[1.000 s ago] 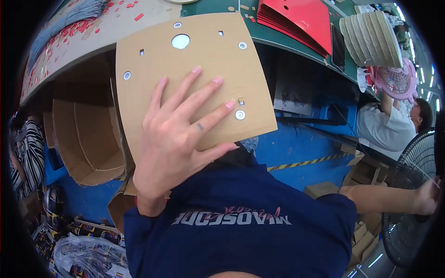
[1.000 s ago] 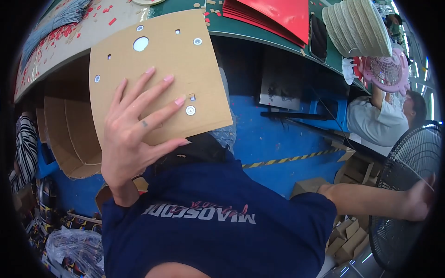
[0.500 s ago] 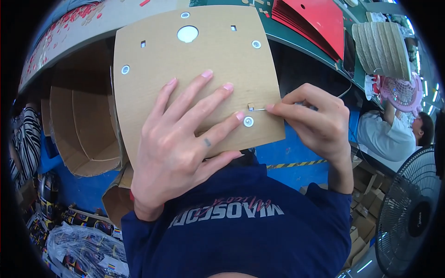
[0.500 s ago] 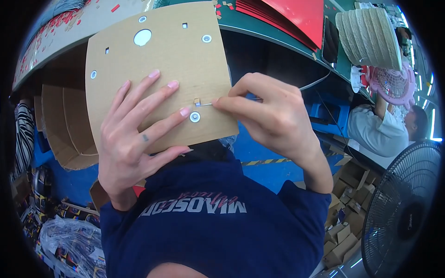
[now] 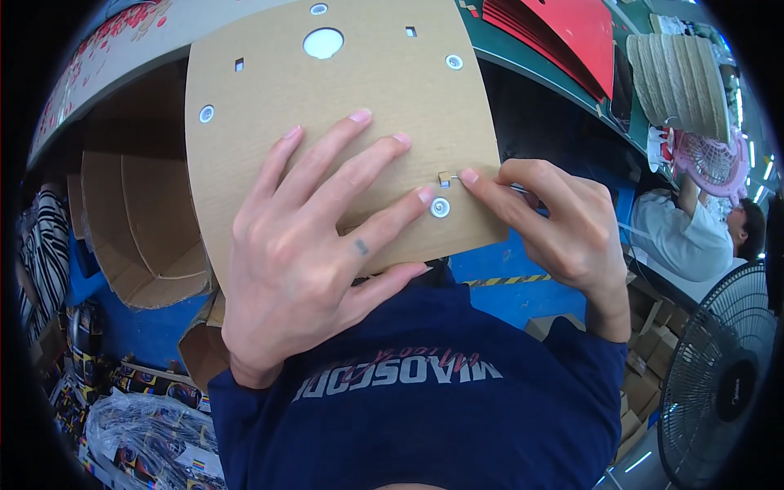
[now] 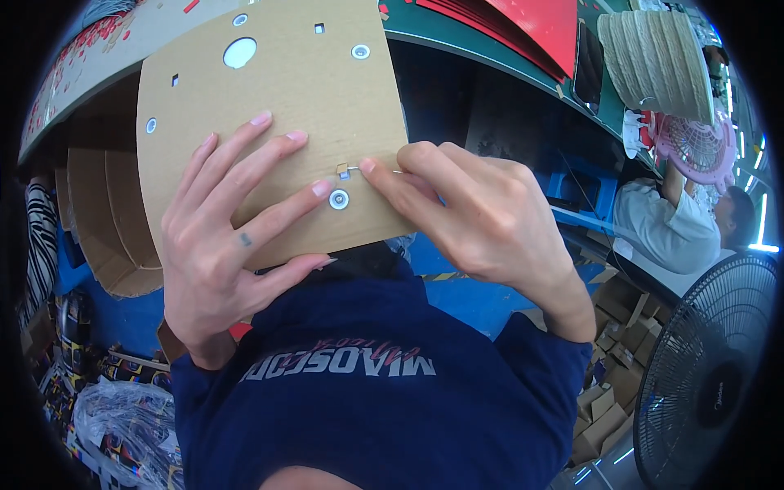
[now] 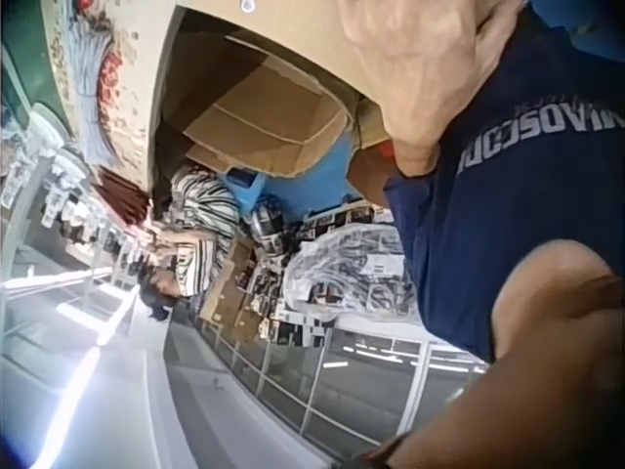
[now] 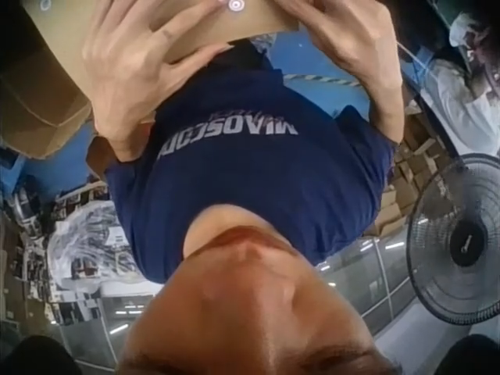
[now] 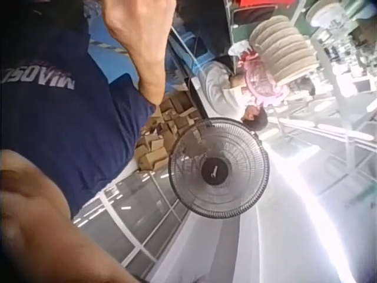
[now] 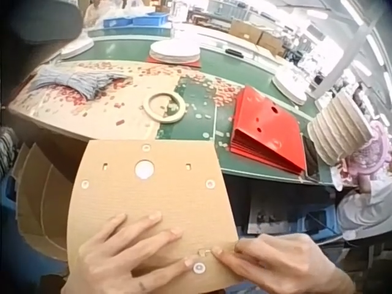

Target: Assembling electrical components and wires into a fixture template.

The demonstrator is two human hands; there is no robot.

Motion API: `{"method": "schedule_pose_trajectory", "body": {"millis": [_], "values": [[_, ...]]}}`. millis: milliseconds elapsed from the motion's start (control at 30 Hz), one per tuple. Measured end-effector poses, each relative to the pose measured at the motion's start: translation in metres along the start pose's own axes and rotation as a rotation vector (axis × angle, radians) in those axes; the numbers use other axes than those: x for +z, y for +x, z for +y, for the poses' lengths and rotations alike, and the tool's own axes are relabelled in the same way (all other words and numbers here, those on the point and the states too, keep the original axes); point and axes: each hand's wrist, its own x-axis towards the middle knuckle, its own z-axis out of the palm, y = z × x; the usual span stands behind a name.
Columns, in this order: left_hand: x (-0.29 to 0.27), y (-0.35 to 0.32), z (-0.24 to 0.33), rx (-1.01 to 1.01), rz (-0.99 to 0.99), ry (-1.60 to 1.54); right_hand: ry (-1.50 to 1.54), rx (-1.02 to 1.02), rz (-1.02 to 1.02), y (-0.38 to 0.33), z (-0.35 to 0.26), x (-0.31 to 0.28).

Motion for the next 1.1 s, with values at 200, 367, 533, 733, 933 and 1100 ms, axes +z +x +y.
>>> {"method": "schedule_pose_trajectory", "body": {"millis": [200, 367, 533, 733, 933, 1100], "values": [[0.001, 0.002, -0.003, -0.003, 0.0, -0.005, -0.096, -0.083, -0.134, 0.016, -0.002, -0.018], [-0.002, 0.005, -0.005, 0.025, 0.012, -0.036, -0.115, -0.154, -0.14, 0.019, 0.009, -0.02], [-0.001, 0.004, -0.004, 0.021, -0.013, -0.055, 0.006, -0.116, -0.147, 0.019, 0.015, -0.018], [-0.004, 0.003, -0.004, 0.017, -0.022, -0.035, 0.017, -0.127, -0.195, 0.016, 0.018, -0.017], [-0.002, 0.01, -0.004, 0.016, -0.023, -0.024, -0.089, -0.136, -0.228, 0.017, 0.004, -0.02], [-0.006, 0.01, -0.004, 0.008, -0.032, -0.024, -0.008, -0.088, -0.283, 0.02, 0.002, -0.02]]}}
